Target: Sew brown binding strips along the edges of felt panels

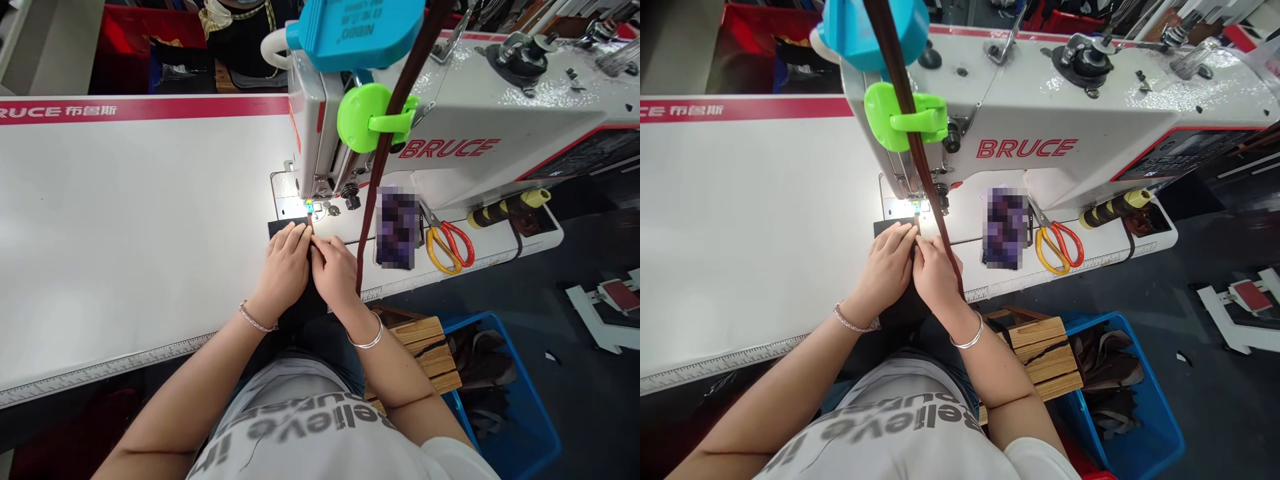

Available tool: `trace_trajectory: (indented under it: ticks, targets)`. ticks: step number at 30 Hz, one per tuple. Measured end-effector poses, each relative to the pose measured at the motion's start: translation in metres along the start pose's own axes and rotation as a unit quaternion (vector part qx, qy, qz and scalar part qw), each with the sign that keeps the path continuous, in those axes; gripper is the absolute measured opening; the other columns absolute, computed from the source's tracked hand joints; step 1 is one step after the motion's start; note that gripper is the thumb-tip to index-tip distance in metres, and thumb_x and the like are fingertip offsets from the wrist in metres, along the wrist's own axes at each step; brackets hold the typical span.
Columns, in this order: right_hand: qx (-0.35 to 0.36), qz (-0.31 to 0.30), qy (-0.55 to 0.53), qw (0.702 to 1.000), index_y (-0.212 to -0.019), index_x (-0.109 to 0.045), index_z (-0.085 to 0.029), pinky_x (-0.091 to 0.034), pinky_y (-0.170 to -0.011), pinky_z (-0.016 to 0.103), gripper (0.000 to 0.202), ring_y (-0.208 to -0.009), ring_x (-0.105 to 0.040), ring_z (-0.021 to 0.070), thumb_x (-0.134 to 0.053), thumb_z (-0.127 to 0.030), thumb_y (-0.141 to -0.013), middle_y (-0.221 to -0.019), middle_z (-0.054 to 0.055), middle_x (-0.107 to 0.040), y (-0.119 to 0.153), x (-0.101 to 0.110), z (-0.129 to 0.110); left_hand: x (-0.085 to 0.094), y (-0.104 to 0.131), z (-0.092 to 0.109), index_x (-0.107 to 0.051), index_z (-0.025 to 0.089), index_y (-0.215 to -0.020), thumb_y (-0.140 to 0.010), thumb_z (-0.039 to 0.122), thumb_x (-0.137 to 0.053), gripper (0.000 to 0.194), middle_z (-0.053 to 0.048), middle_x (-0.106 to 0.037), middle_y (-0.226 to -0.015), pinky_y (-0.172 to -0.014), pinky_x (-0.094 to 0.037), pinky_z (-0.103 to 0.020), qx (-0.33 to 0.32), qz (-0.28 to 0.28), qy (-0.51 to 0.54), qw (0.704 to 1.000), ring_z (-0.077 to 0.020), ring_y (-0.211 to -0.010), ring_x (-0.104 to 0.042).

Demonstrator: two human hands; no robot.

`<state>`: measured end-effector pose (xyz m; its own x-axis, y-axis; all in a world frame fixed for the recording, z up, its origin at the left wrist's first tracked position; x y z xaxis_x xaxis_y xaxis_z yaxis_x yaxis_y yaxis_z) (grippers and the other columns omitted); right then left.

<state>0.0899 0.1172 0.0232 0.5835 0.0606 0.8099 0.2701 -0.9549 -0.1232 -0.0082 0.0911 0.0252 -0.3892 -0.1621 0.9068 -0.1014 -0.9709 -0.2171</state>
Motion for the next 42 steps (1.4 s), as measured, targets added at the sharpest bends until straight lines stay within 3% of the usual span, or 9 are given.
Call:
trace_trajectory:
  ticks: [7, 14, 42]
  targets:
    - [0.014, 0.004, -0.005, 1.0, -0.112, -0.068, -0.023, -0.044, -0.067, 0.027, 0.03, -0.076, -0.06, 0.0155, -0.042, -0.021, -0.096, -0.089, 0.002, -0.065, 0.0005, 0.0003, 0.0006, 0.0012, -0.0011, 0.0014, -0.041, 0.015, -0.14, -0.096, 0.016, -0.031, 0.045, -0.012, -0.047, -0.136, -0.112, -0.032, -0.045, 0.0, -0.002, 0.008, 1.0, -0.0281, -0.133, -0.036]
    - [0.002, 0.006, -0.027, 1.0, -0.11, -0.069, -0.022, -0.046, -0.074, 0.027, 0.027, -0.081, -0.062, 0.0168, -0.046, -0.023, -0.095, -0.092, 0.004, -0.066, 0.0002, 0.0017, 0.0015, -0.0004, -0.0016, 0.001, -0.043, 0.012, -0.137, -0.096, 0.016, -0.032, 0.043, -0.013, -0.047, -0.138, -0.113, -0.032, -0.045, 0.006, -0.001, 0.003, 1.0, -0.0278, -0.134, -0.035]
    - [-0.01, 0.018, 0.008, 1.0, -0.108, -0.069, -0.02, -0.042, -0.065, 0.027, 0.027, -0.074, -0.06, 0.0171, -0.047, -0.022, -0.093, -0.082, 0.004, -0.064, -0.0005, 0.0034, 0.001, 0.0005, -0.0026, 0.0052, -0.044, 0.013, -0.138, -0.097, 0.02, -0.034, 0.043, -0.013, -0.047, -0.139, -0.111, -0.031, -0.047, 0.025, -0.008, -0.012, 1.0, -0.0303, -0.134, -0.036]
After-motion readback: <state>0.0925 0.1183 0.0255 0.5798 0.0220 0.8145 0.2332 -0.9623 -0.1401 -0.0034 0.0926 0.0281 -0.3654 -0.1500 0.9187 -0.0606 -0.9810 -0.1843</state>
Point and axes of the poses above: each hand's wrist, its own y-axis away from the middle knuckle, its own x-axis out of the back of the hand, z = x × y, the point moved 6 cm from there along -y, towards the middle knuckle
